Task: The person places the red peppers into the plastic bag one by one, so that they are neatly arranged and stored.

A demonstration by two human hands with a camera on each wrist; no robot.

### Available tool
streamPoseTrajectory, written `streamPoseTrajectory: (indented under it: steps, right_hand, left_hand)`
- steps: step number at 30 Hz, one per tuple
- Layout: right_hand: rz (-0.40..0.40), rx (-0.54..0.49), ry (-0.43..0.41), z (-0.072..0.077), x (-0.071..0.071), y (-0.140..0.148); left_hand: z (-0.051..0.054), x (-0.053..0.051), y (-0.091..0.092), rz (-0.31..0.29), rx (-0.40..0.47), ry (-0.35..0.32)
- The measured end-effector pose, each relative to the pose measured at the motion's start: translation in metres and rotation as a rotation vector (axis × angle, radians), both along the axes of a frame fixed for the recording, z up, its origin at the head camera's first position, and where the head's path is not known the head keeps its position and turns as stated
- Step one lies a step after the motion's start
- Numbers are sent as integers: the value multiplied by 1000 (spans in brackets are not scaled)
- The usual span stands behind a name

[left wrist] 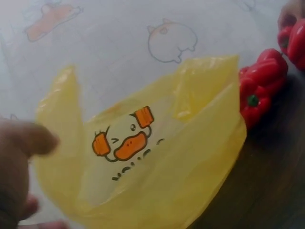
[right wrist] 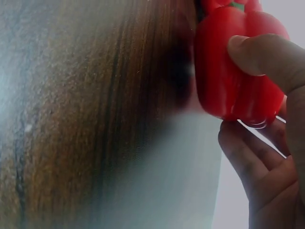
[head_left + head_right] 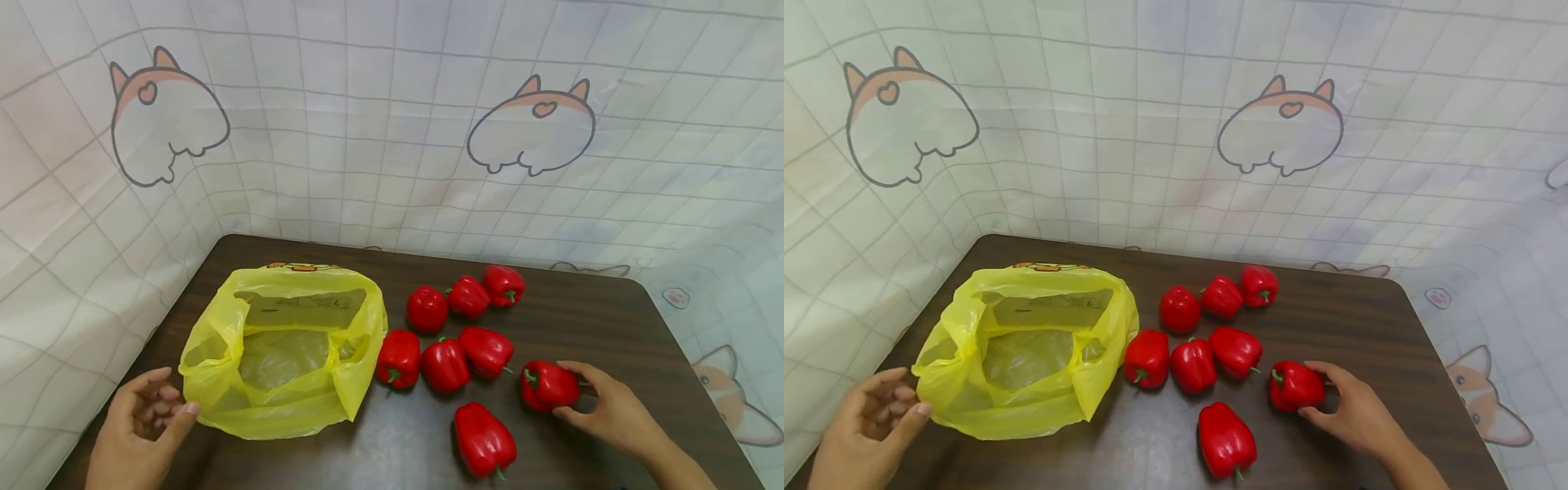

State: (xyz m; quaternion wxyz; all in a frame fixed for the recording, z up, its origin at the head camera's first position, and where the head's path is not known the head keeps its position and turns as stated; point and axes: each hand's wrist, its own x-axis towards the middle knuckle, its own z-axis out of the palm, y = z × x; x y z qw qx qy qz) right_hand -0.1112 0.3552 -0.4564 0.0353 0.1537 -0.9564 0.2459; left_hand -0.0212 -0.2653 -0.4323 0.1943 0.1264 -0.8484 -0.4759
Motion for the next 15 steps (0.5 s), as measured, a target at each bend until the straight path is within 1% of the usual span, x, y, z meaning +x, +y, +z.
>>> streamPoseTrajectory:
  steps: [2,4,7,11,13,15]
  right_hand:
    - [-27,-9,9,2,2,1]
    - [-49,-20,13,5,3,3]
    - [-67,-39,15,8,3,4]
    - [-73,-68,22,14,1,2]
    - [-76,-73,28,17,-1,-1]
    - [-75,-76,31,22,-3,-5]
  left_hand:
    - [3,-1,5,7,11,52]
    - [6,-1,10,30,13,73]
    - [10,0,16,99,-11,29]
    - [13,2,22,178,-35,-43]
    - [12,2,23,195,-43,-53]
    - [12,2,23,205,-53,-50]
